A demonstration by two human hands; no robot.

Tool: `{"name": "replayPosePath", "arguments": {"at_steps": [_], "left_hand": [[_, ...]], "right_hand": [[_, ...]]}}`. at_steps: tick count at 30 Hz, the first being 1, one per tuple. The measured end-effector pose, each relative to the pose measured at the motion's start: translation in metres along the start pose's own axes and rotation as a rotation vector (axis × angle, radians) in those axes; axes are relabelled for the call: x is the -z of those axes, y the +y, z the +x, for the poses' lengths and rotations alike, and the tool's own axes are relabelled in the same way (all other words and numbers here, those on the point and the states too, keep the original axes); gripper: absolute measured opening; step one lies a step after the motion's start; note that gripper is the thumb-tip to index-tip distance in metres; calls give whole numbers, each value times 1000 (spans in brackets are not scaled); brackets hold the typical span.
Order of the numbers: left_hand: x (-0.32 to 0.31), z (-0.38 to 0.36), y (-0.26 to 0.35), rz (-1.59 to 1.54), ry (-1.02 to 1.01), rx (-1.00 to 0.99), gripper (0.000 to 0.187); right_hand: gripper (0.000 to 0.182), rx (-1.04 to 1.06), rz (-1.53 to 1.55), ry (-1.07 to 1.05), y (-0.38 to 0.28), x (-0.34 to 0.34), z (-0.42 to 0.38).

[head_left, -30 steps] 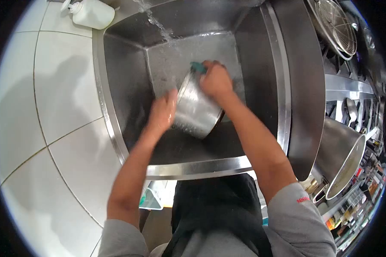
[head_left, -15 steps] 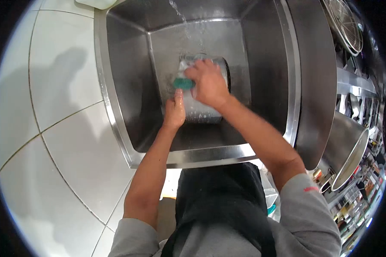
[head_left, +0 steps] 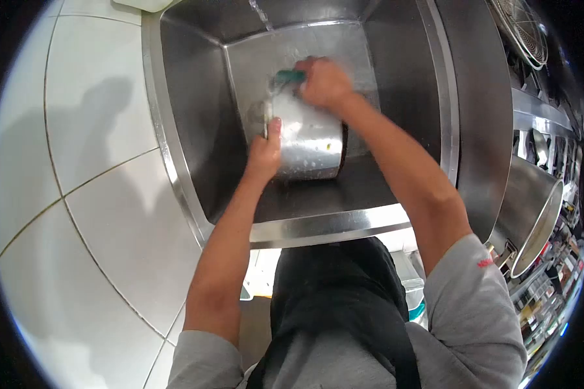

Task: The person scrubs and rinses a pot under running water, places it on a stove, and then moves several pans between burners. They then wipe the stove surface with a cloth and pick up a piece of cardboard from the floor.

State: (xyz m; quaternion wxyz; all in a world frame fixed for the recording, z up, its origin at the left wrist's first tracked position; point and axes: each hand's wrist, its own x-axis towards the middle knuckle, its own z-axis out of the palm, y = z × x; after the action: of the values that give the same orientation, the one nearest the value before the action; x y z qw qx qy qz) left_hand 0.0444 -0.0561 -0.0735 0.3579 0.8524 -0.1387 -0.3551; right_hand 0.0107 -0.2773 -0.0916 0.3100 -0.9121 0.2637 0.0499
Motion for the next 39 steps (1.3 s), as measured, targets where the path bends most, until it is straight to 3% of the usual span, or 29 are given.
{"name": "replayPosePath", "arguments": {"at_steps": [1,3,4,7,8,10,11,12,15,16,19,20,21,23,26,30,33,34,36,37,38,39], "left_hand": [[3,17,-4,-53,-84,81,78],[13,59,-24,-147,-258,275,84],[14,57,-2,-365,-190,289,88],[1,19,13,77,69,271,90],[-8,-2,-1,-75,132,153,90],[-16,-4,-38,-72,167,111,90],[-13,-7,-32,-84,174,165,88],[-9,-10,-25,-96,182,220,88],[-10,-15,-10,-201,202,137,86],[-7,-15,-18,-179,140,152,85],[-7,-13,-13,-205,161,177,84],[-8,-12,-22,-175,159,137,84],[-9,-12,-32,-145,157,97,84],[1,-19,-12,-170,68,205,84],[-5,-18,-4,-186,144,185,84],[-2,-20,-13,-306,149,164,85],[2,-13,-11,-175,61,210,82],[3,-11,-13,-128,30,203,82],[6,-2,-34,-23,-23,192,81],[3,-2,-55,112,61,6,82],[-2,-6,-82,247,136,-173,82],[-3,-7,-81,221,139,-161,84]], "right_hand": [[41,242,-17,152,-9,-8,-16],[42,310,-7,134,-28,-2,-43],[41,172,40,94,-22,-8,-32],[41,-167,185,-32,-5,-3,22],[42,-260,247,-108,-11,9,26],[44,-82,115,18,-23,0,3],[44,210,-85,224,-39,-9,-33],[39,297,-50,197,-51,-6,-66],[38,256,18,167,-20,-12,-28],[36,-82,188,-12,-15,0,7],[35,68,135,18,-28,-8,16],[37,273,47,109,-34,-13,-11],[35,385,121,24,-39,-3,-35],[32,486,245,76,-16,-7,-25],[26,-28,213,-187,11,-22,57],[28,496,238,42,-30,-15,-23],[25,287,316,4,-17,-4,1],[27,49,319,-130,-15,-2,27],[27,309,245,61,-19,-14,8],[27,434,211,148,-26,-18,-12],[30,513,195,-21,-32,-6,-35],[30,539,248,-13,-23,-9,-39]]}}
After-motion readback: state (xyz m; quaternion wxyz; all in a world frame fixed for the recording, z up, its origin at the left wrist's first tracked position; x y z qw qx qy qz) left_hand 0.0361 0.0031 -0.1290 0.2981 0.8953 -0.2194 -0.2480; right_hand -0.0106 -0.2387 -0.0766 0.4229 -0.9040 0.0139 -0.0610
